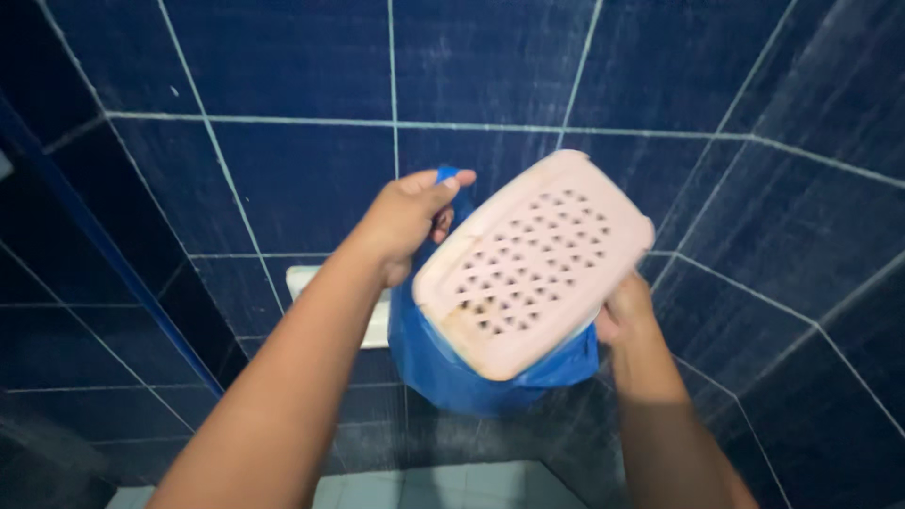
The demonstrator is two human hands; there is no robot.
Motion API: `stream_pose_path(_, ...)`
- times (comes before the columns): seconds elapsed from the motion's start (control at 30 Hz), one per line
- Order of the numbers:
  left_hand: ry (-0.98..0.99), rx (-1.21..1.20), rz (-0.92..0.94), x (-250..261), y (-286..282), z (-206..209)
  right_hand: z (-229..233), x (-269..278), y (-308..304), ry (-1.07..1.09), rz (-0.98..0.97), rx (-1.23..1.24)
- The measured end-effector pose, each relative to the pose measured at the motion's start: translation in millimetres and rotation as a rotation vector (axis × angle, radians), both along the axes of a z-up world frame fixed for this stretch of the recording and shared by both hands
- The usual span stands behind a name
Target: The person transfers various small bathroom items from a blue plastic bag into a white wall-mounted basket. Items include a green scrubbing brush, small packets, and other toiletries. The person then hangs the basket back on the wall.
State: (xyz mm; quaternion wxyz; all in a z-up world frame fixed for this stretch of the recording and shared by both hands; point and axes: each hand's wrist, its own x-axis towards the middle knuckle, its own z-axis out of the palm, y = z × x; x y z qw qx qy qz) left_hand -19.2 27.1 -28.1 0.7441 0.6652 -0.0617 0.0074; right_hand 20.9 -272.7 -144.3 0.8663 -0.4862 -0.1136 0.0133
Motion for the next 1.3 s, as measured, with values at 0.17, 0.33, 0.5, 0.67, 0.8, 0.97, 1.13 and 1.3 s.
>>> stream_pose_path(0.17, 0.007, -0.067, 0.036, 3, 24, 18, 34, 58, 46, 0.065, -0.076, 0.138)
stream_pose_path(0.33, 0.206, -0.122, 0.108, 12, 43, 7, 32, 71, 72, 0.185, -0.154, -0.049)
stream_pose_path(0.5, 0.251, -0.124, 0.069, 12, 59, 8, 33, 80, 74, 0.228, -0.158, -0.005)
stream_pose_path(0.67, 0.29, -0.11, 0.073, 11, 59, 10, 37, 77, 71, 0.16, -0.119, 0.135)
stream_pose_path(0.8, 0.315, -0.104, 0.04, 15, 51, 11, 32, 79, 66, -0.013, -0.085, 0.025)
stream_pose_path(0.97, 0.337, -0.143, 0.009, 26, 44, 9, 35, 85, 58, -0.029, -0.034, 0.069)
stream_pose_path(1.13, 0.349, -0.052, 0.012, 30, 42, 14, 38, 80, 46, -0.001, -0.092, 0.067)
stream_pose_path(1.3, 0.39, 0.01, -0.023, 30, 37, 8, 37, 72, 35, 0.013, -0.18, 0.093)
